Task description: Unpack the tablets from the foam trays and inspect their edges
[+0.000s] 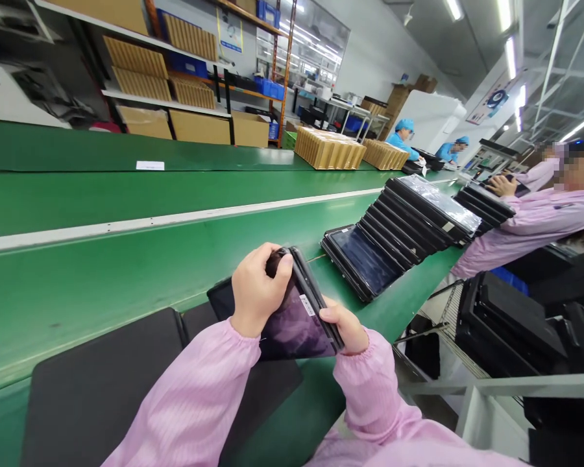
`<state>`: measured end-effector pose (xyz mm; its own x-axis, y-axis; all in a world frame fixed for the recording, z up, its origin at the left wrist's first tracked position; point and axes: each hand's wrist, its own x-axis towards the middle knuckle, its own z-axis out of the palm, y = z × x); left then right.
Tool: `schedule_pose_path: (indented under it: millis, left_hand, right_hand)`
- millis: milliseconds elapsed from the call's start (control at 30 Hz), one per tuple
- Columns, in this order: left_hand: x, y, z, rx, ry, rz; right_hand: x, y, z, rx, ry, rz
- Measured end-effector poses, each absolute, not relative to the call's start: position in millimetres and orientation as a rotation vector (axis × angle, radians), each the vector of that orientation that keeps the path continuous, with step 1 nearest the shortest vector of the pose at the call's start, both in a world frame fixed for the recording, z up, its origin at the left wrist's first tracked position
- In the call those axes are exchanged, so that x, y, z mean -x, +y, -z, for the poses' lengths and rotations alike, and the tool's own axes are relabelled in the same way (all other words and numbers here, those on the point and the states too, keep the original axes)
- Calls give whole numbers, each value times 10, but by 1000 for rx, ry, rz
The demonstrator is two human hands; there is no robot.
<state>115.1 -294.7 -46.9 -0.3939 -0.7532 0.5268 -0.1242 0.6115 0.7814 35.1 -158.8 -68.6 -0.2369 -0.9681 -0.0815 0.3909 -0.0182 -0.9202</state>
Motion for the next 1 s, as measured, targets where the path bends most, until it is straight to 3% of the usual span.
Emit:
schedule_pose_path:
  millis: [367, 667, 1000]
  left_hand:
    - [-1294, -3001, 491, -729, -1783, 890]
    - [-1240, -3039, 488, -759, -1784, 875]
    - [-1244, -3038, 486, -749, -1799, 892]
  right_hand:
    - [-464, -1569, 509, 1010, 1217, 1471]
    - [-468, -1696, 655, 779, 1051, 1592]
    - [-515, -1674, 641, 859, 1085, 1617]
